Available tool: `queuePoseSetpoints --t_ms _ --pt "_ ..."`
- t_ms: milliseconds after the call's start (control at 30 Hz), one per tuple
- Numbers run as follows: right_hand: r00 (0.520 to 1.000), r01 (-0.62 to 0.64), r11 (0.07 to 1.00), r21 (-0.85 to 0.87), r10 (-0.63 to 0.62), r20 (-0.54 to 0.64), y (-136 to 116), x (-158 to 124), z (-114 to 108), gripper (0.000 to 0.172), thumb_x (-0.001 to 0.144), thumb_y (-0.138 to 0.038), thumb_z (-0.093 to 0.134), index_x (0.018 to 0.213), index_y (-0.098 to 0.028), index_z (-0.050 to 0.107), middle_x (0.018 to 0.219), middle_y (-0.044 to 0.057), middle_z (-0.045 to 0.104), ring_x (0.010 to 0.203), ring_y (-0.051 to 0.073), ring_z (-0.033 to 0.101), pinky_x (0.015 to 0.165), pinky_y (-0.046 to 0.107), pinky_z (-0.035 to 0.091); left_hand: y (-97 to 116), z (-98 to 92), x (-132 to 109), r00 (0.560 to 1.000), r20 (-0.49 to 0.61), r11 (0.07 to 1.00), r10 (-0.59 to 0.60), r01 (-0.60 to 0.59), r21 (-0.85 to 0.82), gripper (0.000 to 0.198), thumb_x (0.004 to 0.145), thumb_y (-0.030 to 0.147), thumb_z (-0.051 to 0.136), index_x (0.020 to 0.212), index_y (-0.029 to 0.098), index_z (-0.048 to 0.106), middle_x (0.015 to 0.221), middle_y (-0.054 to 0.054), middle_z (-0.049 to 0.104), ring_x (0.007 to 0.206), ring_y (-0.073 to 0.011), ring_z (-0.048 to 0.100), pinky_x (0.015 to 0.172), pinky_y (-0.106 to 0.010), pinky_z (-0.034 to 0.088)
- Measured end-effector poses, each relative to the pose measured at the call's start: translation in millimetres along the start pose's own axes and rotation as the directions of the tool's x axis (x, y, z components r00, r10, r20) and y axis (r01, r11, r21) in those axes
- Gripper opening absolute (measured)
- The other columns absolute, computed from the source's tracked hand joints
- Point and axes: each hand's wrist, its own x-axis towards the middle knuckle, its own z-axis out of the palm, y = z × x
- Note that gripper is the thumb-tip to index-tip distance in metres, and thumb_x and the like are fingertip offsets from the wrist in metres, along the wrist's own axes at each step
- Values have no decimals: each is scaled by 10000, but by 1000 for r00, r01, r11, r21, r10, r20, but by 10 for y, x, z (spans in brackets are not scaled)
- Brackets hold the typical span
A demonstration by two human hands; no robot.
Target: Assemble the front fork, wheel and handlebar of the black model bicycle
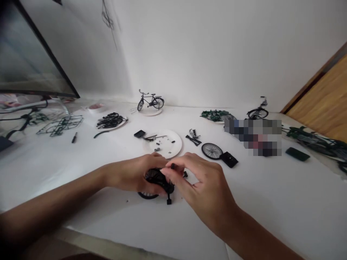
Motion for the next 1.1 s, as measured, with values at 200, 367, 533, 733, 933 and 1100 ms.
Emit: queuePoseSetpoints --t_ms 200,367,533,733,933,1100 --pt "977 -173 983 -66 163 -135 349 95 -201 165 907 -360 604 949 -245 714 610 -35 650 513 129 579 487 241 442 75 -18 -18 987 -148 996 67 -73 -41 301 827 248 717 1109 212 615 1112 -49 672 1079 -194 584 1006 -372 394" --pt "970 -141 946 -292 191 150 655 127 -235 250 902 -358 577 969 -197 755 718 23 735 557 166 635 524 271 468 101 2 -3 938 -318 979 136 -176 -102 284 848 211 700 1117 189 611 1152 -78 641 1099 -180 595 987 -333 437" --pt "981 -138 975 -176 159 114 600 128 -199 268 945 -347 526 1032 -196 730 1005 79 731 752 186 682 655 306 530 68 87 42 863 -480 968 159 -233 -97 261 853 240 709 1088 189 609 1140 -95 646 1093 -195 604 955 -352 468" --pt "947 -309 888 340 254 197 403 95 -57 443 928 -407 574 1327 -223 520 1301 126 605 1073 231 649 869 395 559 107 172 66 731 -666 922 149 -346 -173 266 845 218 717 1067 183 575 1109 -92 660 1099 -215 628 989 -404 505" --pt "896 -437 701 563 290 335 397 110 68 356 838 -399 696 1086 -173 579 953 67 684 821 205 695 745 356 578 125 223 113 723 -686 830 85 -432 -352 220 871 156 671 1059 164 557 1124 -97 666 1113 -216 633 954 -384 526" --pt "905 -425 731 535 331 267 498 115 76 336 810 -430 715 1003 -201 562 868 17 628 671 151 626 608 301 556 -9 161 174 768 -639 824 -26 -345 -449 288 827 145 710 1074 150 562 1118 -100 631 943 -162 629 784 -286 530"
